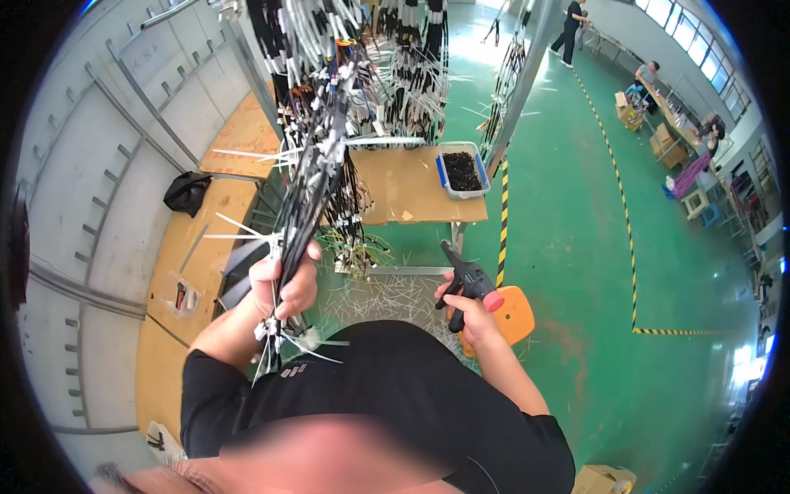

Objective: Bundling and securing wire harnesses using zip ties and a cable tie gun.

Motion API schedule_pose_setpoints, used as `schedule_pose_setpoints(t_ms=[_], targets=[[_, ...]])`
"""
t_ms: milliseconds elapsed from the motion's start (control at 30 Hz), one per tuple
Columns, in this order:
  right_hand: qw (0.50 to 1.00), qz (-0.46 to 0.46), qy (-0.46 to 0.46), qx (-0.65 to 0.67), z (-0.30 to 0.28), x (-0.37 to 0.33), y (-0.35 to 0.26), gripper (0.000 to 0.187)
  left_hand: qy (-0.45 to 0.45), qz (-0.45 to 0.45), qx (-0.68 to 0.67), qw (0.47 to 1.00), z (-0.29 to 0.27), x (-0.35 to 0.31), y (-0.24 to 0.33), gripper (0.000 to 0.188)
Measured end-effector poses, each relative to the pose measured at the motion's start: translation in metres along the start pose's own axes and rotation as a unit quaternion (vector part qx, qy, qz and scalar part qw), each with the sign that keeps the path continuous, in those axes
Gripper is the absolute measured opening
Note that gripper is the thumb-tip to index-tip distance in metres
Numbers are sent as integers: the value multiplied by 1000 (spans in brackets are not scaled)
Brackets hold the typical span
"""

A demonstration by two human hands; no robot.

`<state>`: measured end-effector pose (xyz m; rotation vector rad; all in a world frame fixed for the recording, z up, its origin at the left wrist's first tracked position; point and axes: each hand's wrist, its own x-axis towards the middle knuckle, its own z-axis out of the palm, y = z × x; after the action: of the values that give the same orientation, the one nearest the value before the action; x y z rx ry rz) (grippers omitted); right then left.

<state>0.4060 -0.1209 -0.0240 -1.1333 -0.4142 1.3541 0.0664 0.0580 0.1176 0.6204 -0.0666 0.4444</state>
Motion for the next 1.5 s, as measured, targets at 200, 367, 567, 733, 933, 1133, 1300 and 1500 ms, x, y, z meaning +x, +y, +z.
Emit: schedule_pose_setpoints(t_ms=[200,367,567,733,933,1133,1300,1500], targets=[[965,-181,-129,-139,0,36,-42,46,-81,108,-71,988,60,18,3,46],[918,-257,-291,-80,54,101,-75,42,-117,223,-114,961,112,39,14,32],[866,-310,-390,36,151,184,-85,67,-209,277,-186,919,152,80,14,24],[834,-228,-438,246,222,232,-86,59,-231,327,-194,896,175,100,12,21],[791,-187,-486,321,264,237,-82,58,-247,365,-201,875,188,119,9,20],[780,-165,-496,345,296,217,-73,59,-257,365,-205,871,198,123,7,22],[772,-161,-494,367,292,221,-73,69,-250,357,-211,875,191,130,8,24],[756,-149,-512,381,299,212,-71,68,-243,366,-202,875,189,122,7,25]])
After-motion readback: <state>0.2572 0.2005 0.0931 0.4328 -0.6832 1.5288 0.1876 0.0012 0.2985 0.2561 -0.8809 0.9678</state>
